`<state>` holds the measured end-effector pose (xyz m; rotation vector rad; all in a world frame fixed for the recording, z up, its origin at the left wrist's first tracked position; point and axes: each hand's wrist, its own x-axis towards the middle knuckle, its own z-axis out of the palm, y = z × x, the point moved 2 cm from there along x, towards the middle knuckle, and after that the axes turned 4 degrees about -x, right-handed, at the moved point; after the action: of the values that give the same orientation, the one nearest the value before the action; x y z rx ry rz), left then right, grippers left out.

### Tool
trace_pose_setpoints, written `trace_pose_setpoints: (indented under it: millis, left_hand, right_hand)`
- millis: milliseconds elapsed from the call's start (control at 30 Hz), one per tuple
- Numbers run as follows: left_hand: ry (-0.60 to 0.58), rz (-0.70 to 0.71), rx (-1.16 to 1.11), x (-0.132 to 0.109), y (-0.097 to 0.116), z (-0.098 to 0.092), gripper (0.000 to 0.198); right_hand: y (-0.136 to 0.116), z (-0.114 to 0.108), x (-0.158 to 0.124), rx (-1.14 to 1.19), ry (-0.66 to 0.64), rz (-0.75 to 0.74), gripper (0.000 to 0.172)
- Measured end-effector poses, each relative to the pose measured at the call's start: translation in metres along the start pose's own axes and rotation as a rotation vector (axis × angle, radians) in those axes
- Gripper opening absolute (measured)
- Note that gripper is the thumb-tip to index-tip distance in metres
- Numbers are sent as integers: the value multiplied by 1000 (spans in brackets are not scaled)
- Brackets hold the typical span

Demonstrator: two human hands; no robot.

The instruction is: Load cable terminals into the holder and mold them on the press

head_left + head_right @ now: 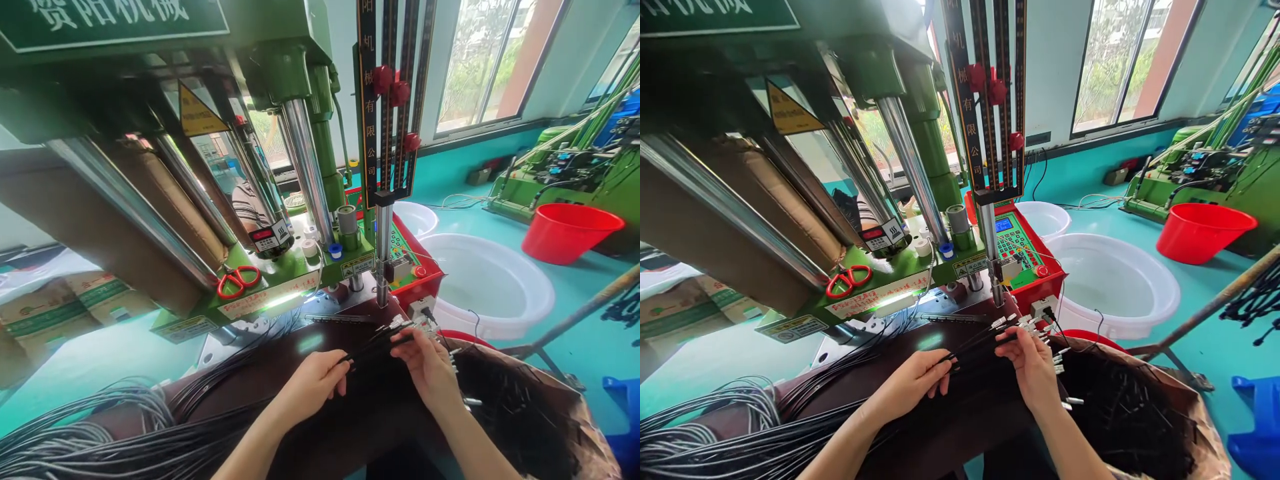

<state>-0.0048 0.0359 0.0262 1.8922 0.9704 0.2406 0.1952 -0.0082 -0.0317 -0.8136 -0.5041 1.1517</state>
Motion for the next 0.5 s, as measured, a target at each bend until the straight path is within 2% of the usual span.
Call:
trace_pose_setpoints:
  millis: [100, 167, 200, 267, 333, 500]
  left_hand:
    - [-52, 12, 49, -3, -1, 2, 40]
    - [-91, 2, 54, -4, 3, 3, 43]
    - [-81, 2, 51, -3, 6, 3, 45]
    - [-12, 32, 56, 0, 15, 3, 44]
    - [50, 89, 128, 5, 25, 6, 42]
    - [-93, 164, 465, 12, 31, 21, 45]
  right_hand:
    - [1, -2, 0, 33, -93, 70, 21]
    - [3, -4, -1, 11, -97, 100, 16]
    - [4, -5, -2, -18, -86, 107, 14]
    - [5, -5, -3, -82, -81, 100, 20]
    - [6, -4, -4, -126, -127, 88, 26]
    - [4, -11, -12, -81, -257, 105, 21]
